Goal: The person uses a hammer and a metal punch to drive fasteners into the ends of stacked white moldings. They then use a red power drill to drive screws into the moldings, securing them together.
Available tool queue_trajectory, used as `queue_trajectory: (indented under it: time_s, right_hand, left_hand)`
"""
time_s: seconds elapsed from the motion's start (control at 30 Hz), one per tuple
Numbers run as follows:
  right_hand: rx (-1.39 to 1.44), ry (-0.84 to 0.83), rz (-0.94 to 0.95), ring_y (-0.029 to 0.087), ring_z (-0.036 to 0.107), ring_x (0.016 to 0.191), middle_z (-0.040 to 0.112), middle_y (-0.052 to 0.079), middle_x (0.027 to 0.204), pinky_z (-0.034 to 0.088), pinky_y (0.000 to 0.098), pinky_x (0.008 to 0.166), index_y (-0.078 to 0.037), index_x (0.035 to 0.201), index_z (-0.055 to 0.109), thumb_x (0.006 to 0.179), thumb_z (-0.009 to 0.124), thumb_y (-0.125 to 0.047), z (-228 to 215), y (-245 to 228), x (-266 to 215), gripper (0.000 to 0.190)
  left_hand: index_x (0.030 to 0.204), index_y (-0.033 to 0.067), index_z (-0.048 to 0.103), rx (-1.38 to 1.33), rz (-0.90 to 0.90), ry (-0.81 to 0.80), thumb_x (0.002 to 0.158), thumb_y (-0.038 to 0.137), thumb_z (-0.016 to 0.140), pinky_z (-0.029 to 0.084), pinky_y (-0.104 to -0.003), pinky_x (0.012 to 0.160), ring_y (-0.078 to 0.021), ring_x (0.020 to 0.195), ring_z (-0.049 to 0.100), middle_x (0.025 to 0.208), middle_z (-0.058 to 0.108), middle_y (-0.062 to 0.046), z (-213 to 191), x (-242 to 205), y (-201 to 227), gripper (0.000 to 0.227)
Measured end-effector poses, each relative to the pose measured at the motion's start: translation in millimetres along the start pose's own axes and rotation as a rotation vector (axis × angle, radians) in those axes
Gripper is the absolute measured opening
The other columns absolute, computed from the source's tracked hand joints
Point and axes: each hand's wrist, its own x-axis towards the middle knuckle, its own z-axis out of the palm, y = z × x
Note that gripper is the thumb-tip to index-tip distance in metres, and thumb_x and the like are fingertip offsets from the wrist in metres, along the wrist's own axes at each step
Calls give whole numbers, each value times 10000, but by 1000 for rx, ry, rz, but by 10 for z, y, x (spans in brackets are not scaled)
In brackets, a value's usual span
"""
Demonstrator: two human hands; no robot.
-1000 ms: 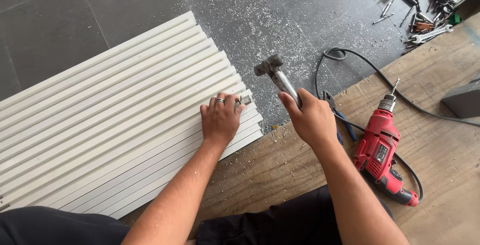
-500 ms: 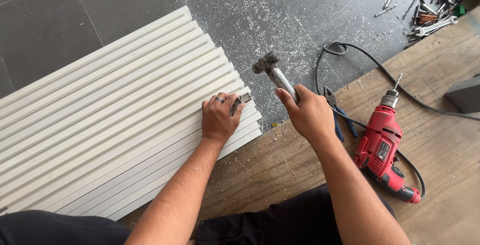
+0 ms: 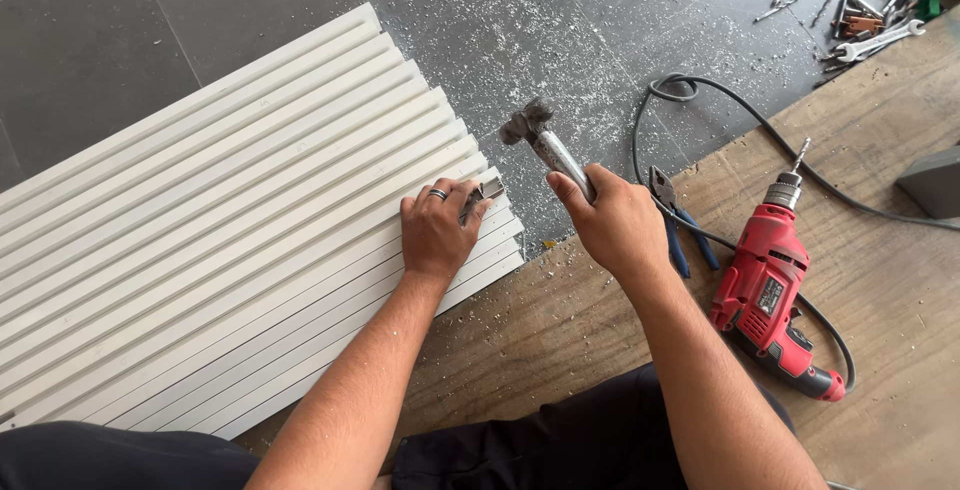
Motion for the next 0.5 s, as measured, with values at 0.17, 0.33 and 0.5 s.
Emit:
queue_trajectory:
  time_s: [0.17, 0.33, 0.5]
  right_hand:
    - [-46, -61, 76, 232, 650, 566, 660, 104, 656, 513, 436, 526, -77, 898, 653, 976, 458, -662, -7, 12, -55, 622]
    - [-21, -173, 182, 272, 716, 680, 719, 143, 766, 558, 460, 624, -69, 1008, 697, 980, 446, -665, 0, 51, -149, 648]
    - [1, -173, 169, 342, 745, 783, 741, 179, 814, 564, 506, 722, -91, 1092, 700, 980, 431, -644, 144, 95, -188, 625]
  left_hand:
    - [1160, 176, 714, 40, 11, -11, 939, 423, 703, 424, -404, 790, -194, 922, 667, 1029, 719, 15, 17, -16, 9, 331]
    - [1196, 132, 665, 3, -68, 21, 1002, 421, 670, 438, -413, 815, -221, 937, 667, 1019, 699, -29, 49, 33, -38, 348]
    - [1162, 159, 666, -26, -97, -15, 947, 407, 698, 440, -413, 813, -213, 932, 671, 983, 701, -14, 20, 26, -22, 329]
